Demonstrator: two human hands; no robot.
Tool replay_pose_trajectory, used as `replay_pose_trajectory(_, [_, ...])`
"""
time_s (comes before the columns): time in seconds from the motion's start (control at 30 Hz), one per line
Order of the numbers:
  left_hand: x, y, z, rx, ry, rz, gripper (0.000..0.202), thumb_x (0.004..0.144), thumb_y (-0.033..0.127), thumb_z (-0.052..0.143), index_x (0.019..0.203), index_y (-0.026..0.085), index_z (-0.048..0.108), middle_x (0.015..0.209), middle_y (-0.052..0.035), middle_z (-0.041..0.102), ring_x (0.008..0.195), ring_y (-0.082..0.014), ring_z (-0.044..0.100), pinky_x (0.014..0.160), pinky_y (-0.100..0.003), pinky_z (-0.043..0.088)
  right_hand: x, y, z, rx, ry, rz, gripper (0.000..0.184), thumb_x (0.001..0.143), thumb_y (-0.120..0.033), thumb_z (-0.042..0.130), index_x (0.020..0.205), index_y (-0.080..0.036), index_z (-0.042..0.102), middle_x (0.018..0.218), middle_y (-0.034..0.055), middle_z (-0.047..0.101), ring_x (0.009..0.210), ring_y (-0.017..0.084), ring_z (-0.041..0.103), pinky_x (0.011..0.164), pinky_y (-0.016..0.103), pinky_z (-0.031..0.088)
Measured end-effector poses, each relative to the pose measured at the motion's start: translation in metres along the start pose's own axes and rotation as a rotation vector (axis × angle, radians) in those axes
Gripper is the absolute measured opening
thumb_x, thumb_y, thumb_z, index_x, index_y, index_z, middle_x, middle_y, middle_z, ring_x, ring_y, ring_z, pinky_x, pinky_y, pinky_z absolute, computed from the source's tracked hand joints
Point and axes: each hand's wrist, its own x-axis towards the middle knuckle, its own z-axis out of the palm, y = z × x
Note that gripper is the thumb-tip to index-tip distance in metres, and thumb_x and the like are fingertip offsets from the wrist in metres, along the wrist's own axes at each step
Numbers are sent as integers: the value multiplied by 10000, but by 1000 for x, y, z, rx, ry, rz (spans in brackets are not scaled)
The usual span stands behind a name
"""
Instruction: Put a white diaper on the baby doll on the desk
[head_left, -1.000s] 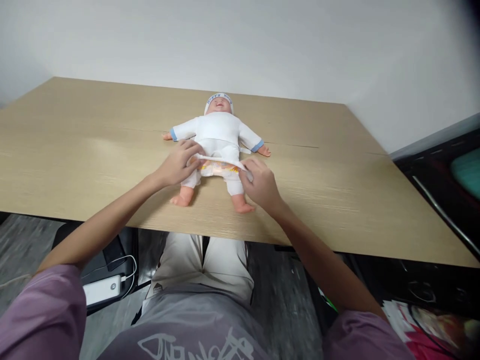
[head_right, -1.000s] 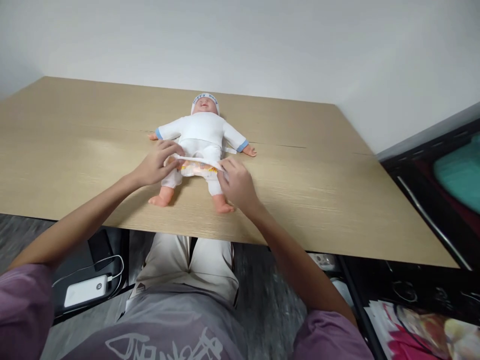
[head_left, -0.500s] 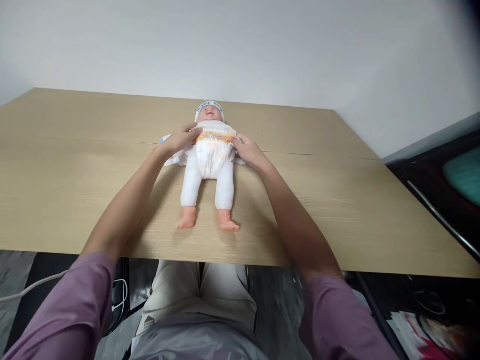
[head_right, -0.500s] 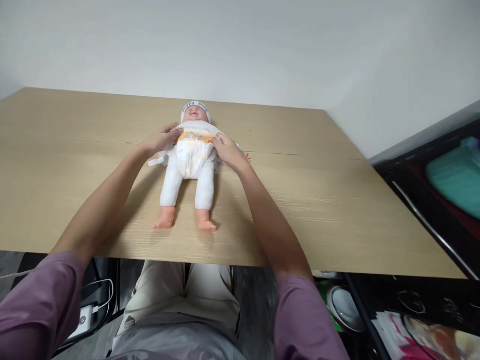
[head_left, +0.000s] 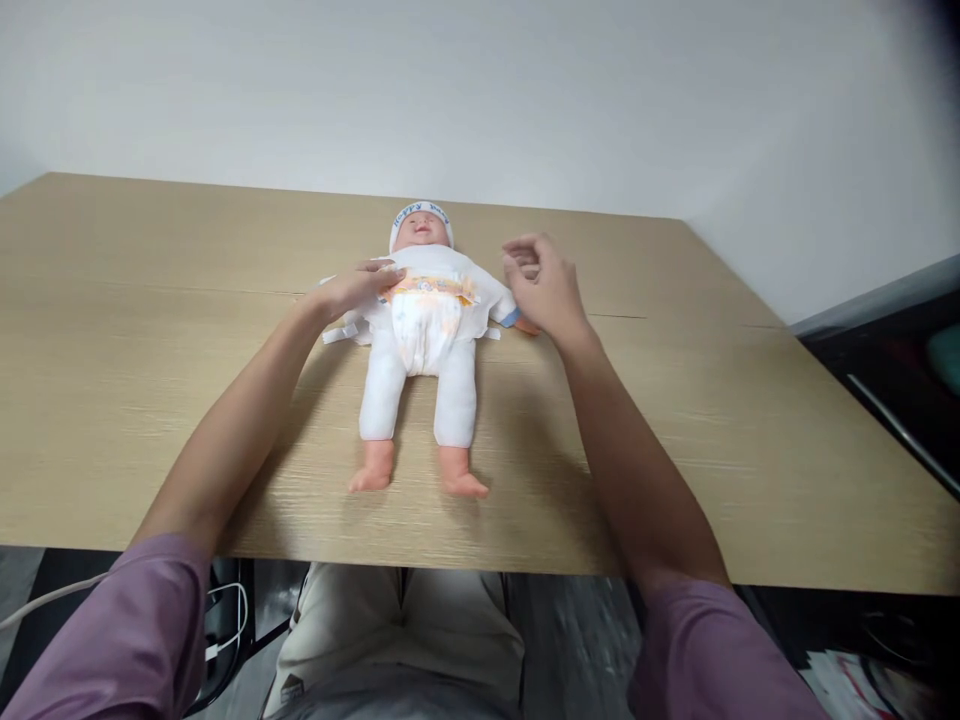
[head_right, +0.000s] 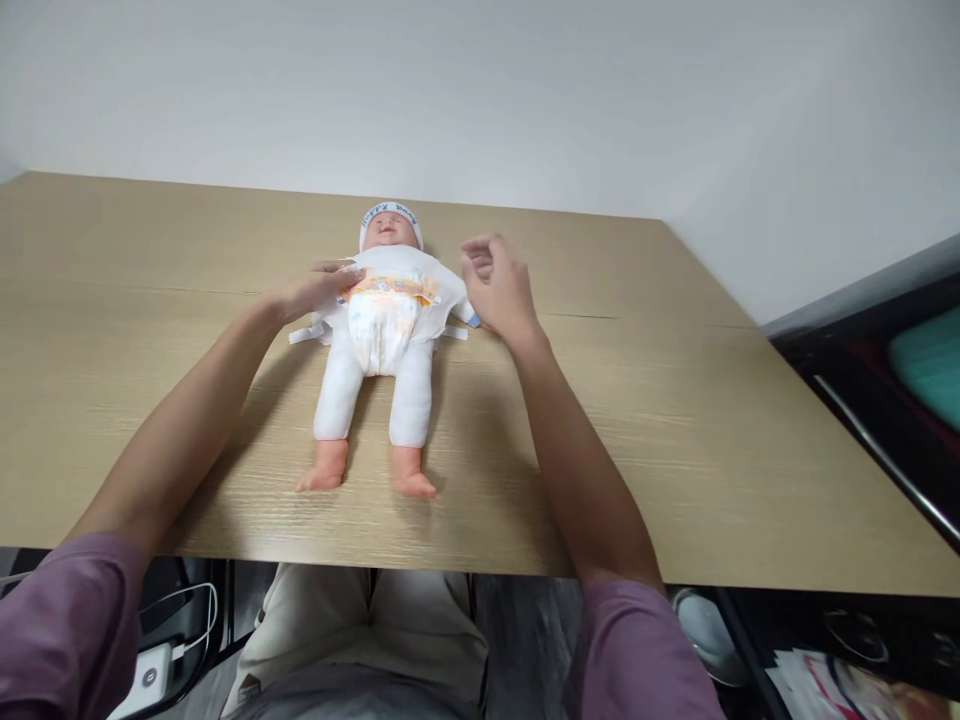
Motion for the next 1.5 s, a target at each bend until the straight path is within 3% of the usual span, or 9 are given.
replay_pose_trajectory(0.13, [0,1,0,-206,-83,-134,674,862,810,885,1131,199,795,1201,-126,853,1095,-316,786,946,-464,613,-20,-23,37,98,-192,-272,666,1164,-738,502,1625,-277,638,1683,134,658,1602,340,587,1412,627,433])
replay_pose_trajectory(0.27, [-2,1,0,-263,-113,-111,588,859,744,909,1074,205,817,1202,-165,864,1174,-355,809,1013,-488,648,-41,-27,70,156,-294,-294,726,1194,-737,351,1725,-289,562,1856,103,500,1781,293,370,1501,591,243])
replay_pose_trajectory(0.53, [-15,10,-4,-286,-264,-134,695,788,843,944,1065,210,871,1225,-168,880,1157,-360,825,1005,-482,678,-61,-31,68,146,-259,-292,753,1192,-742,318,1745,-284,545,1839,106,522,1776,295,375,1497,581,251])
replay_pose_trajectory(0.67, [-14,8,-7,-267,-235,-142,713,791,878,913,1076,225,883,1169,-154,885,1122,-357,826,957,-483,675,-73,-31,51,21,-121,-239,641,1198,-634,383,1662,-252,607,1699,161,658,1624,322,570,1405,574,421])
replay_pose_trajectory(0.77, [-14,11,-10,-137,-181,-127,641,852,871,854,952,238,843,1009,-123,855,1002,-343,811,880,-486,645,-91,-14,29,-138,-2,-145,477,1158,-544,500,1412,-217,738,1374,189,810,1259,339,761,1198,557,579])
replay_pose_trajectory(0.87, [-17,21,-11,93,-71,-119,567,943,811,789,861,251,744,851,-83,779,897,-311,763,862,-481,604,-108,6,9,-239,5,-30,382,1103,-527,591,1230,-213,768,1071,132,824,935,302,761,985,493,623])
replay_pose_trajectory(1.07, [-27,59,24,560,308,198,312,1132,505,620,1208,213,700,1323,-177,770,1278,-382,652,1192,-629,483,-111,15,8,-291,-7,168,311,1018,-555,738,1073,-250,761,837,43,763,850,287,722,882,429,578])
replay_pose_trajectory(1.23, [-28,83,73,610,101,452,343,1119,497,610,1267,235,773,1474,-142,733,1445,-386,593,1287,-598,423,-101,8,19,-293,-44,250,225,968,-458,819,957,-275,690,762,15,723,890,294,723,923,437,567])
replay_pose_trajectory(1.5, [-24,68,97,735,48,345,432,979,567,801,1285,264,839,1634,-126,696,1562,-441,536,1324,-643,367,-96,9,16,-220,-144,360,335,913,-489,860,824,-279,616,739,4,706,778,253,669,816,404,523])
